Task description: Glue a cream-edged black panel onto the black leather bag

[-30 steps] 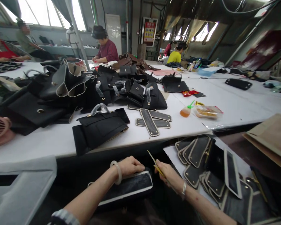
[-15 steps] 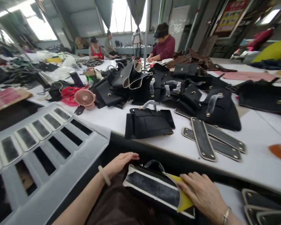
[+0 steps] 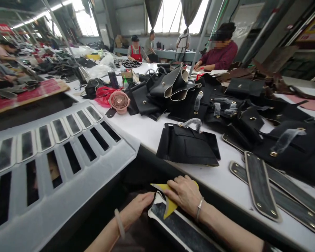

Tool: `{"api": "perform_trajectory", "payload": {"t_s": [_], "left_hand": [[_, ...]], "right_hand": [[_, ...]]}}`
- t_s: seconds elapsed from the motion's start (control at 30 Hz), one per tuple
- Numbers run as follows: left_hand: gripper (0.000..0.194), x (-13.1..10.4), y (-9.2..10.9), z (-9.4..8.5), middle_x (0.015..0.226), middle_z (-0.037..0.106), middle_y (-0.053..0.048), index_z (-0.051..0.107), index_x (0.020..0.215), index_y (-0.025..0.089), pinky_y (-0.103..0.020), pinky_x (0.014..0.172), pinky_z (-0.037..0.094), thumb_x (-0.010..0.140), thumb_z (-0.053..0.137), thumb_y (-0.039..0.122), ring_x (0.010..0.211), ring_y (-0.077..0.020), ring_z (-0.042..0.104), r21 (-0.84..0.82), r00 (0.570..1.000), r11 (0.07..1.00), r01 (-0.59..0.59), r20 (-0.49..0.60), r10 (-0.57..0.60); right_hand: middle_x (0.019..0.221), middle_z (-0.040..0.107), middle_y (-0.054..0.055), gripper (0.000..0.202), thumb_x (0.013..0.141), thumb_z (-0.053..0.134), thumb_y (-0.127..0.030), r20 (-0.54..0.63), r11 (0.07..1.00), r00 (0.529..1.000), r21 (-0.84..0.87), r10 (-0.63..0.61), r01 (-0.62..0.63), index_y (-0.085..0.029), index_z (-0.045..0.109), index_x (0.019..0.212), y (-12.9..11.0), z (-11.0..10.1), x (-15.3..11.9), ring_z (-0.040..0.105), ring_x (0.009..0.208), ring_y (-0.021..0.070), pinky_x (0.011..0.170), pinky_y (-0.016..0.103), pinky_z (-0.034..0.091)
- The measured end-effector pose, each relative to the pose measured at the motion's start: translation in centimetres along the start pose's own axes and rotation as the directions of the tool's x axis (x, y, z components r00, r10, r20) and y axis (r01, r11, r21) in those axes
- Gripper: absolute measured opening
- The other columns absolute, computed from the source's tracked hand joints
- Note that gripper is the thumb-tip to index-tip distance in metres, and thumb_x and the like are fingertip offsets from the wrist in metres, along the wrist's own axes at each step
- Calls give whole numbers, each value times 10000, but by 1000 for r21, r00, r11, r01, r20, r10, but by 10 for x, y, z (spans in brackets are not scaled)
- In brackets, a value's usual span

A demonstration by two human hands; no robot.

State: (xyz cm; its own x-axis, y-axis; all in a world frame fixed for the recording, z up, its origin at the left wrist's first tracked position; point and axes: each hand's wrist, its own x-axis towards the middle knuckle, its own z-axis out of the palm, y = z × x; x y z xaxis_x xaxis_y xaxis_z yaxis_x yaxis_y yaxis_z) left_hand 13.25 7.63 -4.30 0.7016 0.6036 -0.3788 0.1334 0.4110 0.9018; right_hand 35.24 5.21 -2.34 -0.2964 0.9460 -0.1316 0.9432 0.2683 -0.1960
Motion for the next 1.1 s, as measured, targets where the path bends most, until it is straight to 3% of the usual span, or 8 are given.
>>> {"api": "perform_trajectory", "payload": {"t_s": [0.1, 0.2, 0.3, 0.4, 0.5, 0.63, 0.93, 1.1], "left_hand": [[422, 0, 0, -1, 1188, 677, -64, 673, 1168, 192, -388, 1033, 388, 927, 469, 471, 1135, -272, 577, 40, 999, 999, 16, -34, -15], [476, -1, -9, -1, 1301, 613, -55, 588, 1279, 223, -378, 1102, 314, 891, 534, 495, 1269, -267, 482, -17, 989, 1000, 19, -149, -21], [747, -1, -20, 4, 1268, 631, -88, 257, 1488, 219, -414, 1100, 320, 870, 582, 486, 1264, -261, 494, -149, 975, 989, -23, -223, -11], [928, -2, -25, 8, 1302, 608, -108, -39, 1516, 236, -421, 1084, 347, 875, 604, 433, 1209, -241, 549, -254, 961, 959, -127, -272, 55], [796, -2, -27, 9, 1452, 474, -80, 159, 1507, 288, -380, 1091, 353, 870, 626, 389, 1278, -232, 490, -218, 939, 958, -187, -327, 109], [473, -3, -25, 9, 1383, 556, -55, 537, 1329, 258, -352, 1063, 395, 879, 612, 385, 1234, -237, 532, -46, 925, 987, -157, -358, 130], [362, -10, 0, 14, 1288, 635, 1, 595, 1274, 314, -300, 999, 440, 928, 524, 393, 1143, -218, 599, 359, 901, 926, -117, -353, 250], [336, -8, 0, 10, 1298, 622, 32, 605, 1244, 374, -435, 1157, 242, 923, 512, 413, 1225, -257, 547, 524, 907, 851, -36, -340, 248]], "right_hand": [[781, 657, 38, 448, 971, 345, -548, 8, 997, 997, -8, -82, 82, -223, 614, 821, -1, -1, 21, 584, 785, 202, 677, 342, 262], [775, 648, 36, 477, 962, 335, -579, 22, 982, 982, -13, -188, 188, -223, 618, 814, 4, -5, 37, 570, 778, 190, 679, 337, 263], [763, 632, 28, 495, 962, 311, -590, 47, 948, 947, -11, -317, 317, -231, 623, 823, 11, -10, 50, 550, 762, 175, 664, 332, 259], [755, 622, 20, 502, 956, 297, -606, 80, 898, 895, -3, -438, 440, -243, 631, 865, 15, -14, 62, 534, 753, 168, 660, 330, 258], [753, 618, 13, 508, 955, 284, -613, 104, 852, 848, -1, -520, 523, -246, 628, 876, 16, -16, 71, 526, 753, 166, 681, 335, 258], [752, 612, 19, 515, 964, 265, -598, 117, 806, 801, -12, -587, 592, -241, 627, 880, 14, -19, 78, 507, 742, 169, 686, 345, 246], [745, 616, 34, 517, 975, 264, -572, 105, 765, 763, -29, -638, 644, -245, 663, 943, 16, -17, 77, 484, 731, 176, 680, 353, 231], [752, 632, 46, 488, 971, 306, -561, 68, 782, 780, 2, -622, 623, -262, 665, 1111, 19, -17, 70, 504, 742, 185, 693, 354, 254]]}}
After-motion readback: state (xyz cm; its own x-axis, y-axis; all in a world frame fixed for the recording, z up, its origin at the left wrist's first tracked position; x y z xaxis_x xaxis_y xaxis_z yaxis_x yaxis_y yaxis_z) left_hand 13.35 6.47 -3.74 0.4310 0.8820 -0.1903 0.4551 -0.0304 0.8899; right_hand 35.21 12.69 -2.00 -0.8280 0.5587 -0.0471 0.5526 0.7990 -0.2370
